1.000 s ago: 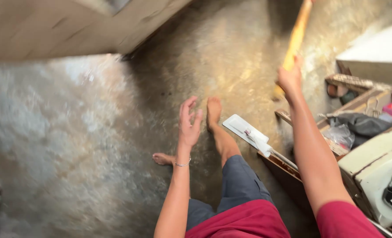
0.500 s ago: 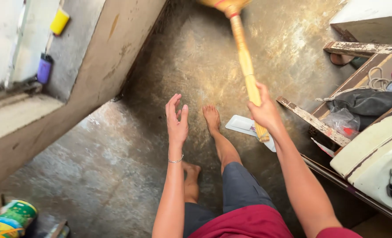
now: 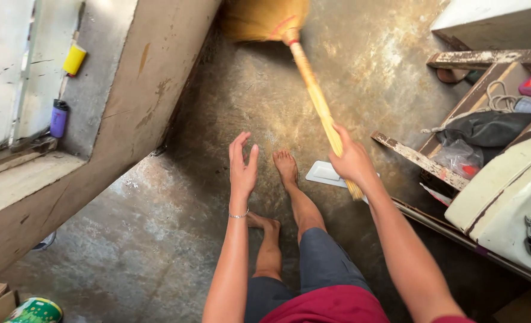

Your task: Sweeping a concrete floor in a hallway and indoor room using a broom.

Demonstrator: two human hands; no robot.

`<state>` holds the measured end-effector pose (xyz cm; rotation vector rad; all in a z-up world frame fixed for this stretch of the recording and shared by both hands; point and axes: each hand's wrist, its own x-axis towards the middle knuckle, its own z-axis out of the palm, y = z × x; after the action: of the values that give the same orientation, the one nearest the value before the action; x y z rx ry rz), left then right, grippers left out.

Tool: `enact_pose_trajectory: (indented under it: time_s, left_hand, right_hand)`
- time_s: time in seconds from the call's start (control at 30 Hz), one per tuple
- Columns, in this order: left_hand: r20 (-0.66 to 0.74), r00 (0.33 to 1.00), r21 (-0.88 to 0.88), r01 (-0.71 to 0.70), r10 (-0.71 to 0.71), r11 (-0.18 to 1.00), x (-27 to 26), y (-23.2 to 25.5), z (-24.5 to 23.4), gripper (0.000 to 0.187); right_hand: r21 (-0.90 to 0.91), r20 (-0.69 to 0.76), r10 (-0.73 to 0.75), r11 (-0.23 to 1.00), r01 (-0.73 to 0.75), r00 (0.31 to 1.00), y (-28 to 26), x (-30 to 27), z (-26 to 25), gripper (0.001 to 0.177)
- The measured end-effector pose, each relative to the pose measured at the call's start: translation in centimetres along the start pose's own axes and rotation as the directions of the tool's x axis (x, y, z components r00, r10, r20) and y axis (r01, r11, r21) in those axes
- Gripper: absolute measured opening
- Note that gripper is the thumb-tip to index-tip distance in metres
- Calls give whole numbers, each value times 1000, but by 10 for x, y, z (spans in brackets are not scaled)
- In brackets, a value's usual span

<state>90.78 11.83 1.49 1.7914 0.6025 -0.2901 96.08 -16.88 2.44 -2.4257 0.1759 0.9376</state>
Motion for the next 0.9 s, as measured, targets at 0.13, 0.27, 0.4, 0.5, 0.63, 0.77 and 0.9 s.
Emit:
enact_pose_trajectory:
  time_s: [0.13, 0.27, 0.4, 0.5, 0.63, 0.77, 0.9]
  left_hand:
    - [-16, 999, 5, 33, -33, 999, -17, -3, -7, 41]
    - [-39, 999, -37, 32, -33, 999, -26, -4, -5, 40]
    - [-45, 998, -49, 30, -32, 998, -34, -6, -5, 40]
    - [-60, 998, -57, 16, -19, 998, -36, -12, -4, 40]
    - [-83, 996, -63, 15, -21, 998, -42, -14, -12, 40]
    - [-83, 995, -55, 45, -50, 997, -46, -11, -15, 40]
    - [-72, 995, -49, 65, -68, 997, -44, -10, -8, 40]
  right_hand:
    - [33, -24, 104, 994, -103, 994, -32, -6, -22, 77]
    - [-59, -94, 163, 984, -169, 982, -43, 49, -10, 79]
    - [-203, -31, 49, 978, -55, 998, -35, 74, 16, 79]
    - [-108, 105, 8, 994, 3, 994, -46, 30, -4, 74]
    - [-49, 9, -97, 994, 98, 995, -19, -31, -9, 73]
    - [-26, -16, 89, 996, -90, 996, -31, -19, -29, 76]
    - [-12, -90, 60, 998, -61, 994, -47, 56, -7, 75]
